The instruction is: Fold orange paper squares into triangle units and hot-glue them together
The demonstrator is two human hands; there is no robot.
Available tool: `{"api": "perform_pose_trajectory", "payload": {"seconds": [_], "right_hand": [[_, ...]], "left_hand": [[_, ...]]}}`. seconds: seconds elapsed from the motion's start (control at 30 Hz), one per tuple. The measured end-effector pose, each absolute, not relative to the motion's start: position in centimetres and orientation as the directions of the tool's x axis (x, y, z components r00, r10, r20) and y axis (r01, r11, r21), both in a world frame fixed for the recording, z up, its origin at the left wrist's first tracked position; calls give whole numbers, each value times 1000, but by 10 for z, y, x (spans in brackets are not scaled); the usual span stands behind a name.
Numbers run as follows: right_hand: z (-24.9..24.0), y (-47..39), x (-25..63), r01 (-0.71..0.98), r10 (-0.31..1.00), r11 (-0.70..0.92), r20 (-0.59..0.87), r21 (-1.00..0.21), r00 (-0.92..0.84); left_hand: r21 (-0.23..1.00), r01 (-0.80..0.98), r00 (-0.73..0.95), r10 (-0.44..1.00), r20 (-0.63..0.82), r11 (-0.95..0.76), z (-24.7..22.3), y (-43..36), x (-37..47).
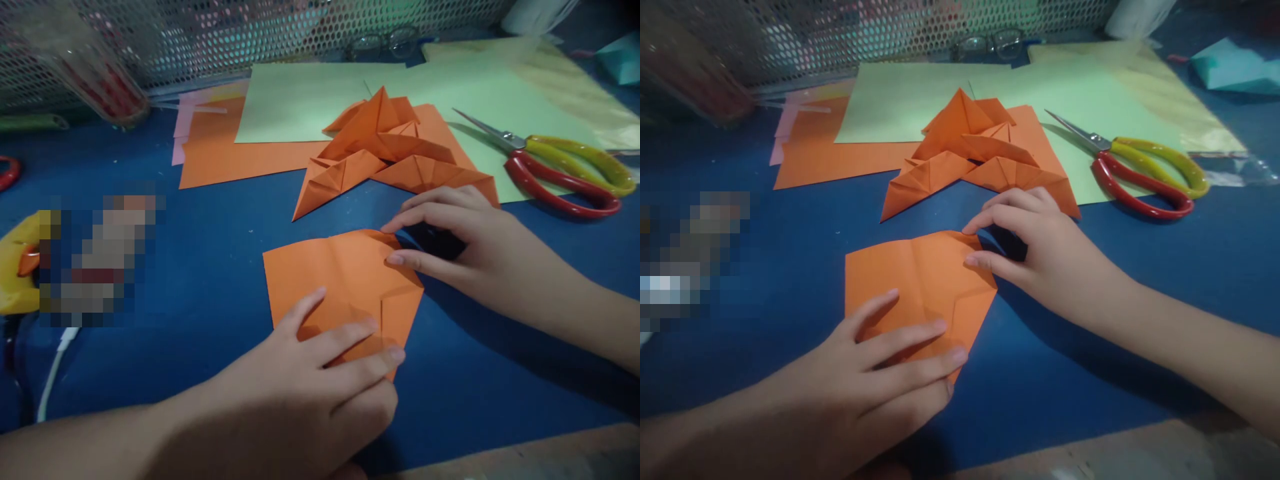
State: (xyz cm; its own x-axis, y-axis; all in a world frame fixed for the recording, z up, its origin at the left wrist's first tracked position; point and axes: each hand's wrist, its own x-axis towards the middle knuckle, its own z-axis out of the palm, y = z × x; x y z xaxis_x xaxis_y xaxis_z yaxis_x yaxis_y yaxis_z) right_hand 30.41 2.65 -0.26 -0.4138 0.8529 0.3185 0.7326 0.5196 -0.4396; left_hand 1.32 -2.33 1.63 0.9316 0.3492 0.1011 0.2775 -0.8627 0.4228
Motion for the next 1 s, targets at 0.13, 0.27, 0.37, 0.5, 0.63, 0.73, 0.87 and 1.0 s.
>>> {"api": "perform_pose_trajectory", "payload": {"seconds": [0.13,0.27,0.37,0.5,0.63,0.73,0.87,1.0], "right_hand": [[4,18,292,670,849,528,310,-522,-427],[7,7,286,590,791,608,343,-532,-507],[1,5,292,536,675,737,403,-412,-618],[-9,7,298,453,539,842,448,-291,-713],[-5,7,294,495,551,834,404,-242,-731],[2,7,288,488,518,854,403,-183,-755],[3,6,282,545,699,709,341,-448,-628],[-2,5,282,536,765,614,272,-579,-583]], "left_hand": [[425,220,929,322,184,-878,9,-24,12],[473,152,949,261,174,-868,9,-15,13],[482,146,957,247,153,-864,10,-10,14],[416,170,928,287,237,-893,11,-9,16],[353,291,867,402,295,-889,9,-11,15],[344,436,780,540,316,-831,3,-11,13],[328,538,742,621,252,-776,-5,-7,11],[302,582,755,639,143,-755,-5,-6,12]]}}
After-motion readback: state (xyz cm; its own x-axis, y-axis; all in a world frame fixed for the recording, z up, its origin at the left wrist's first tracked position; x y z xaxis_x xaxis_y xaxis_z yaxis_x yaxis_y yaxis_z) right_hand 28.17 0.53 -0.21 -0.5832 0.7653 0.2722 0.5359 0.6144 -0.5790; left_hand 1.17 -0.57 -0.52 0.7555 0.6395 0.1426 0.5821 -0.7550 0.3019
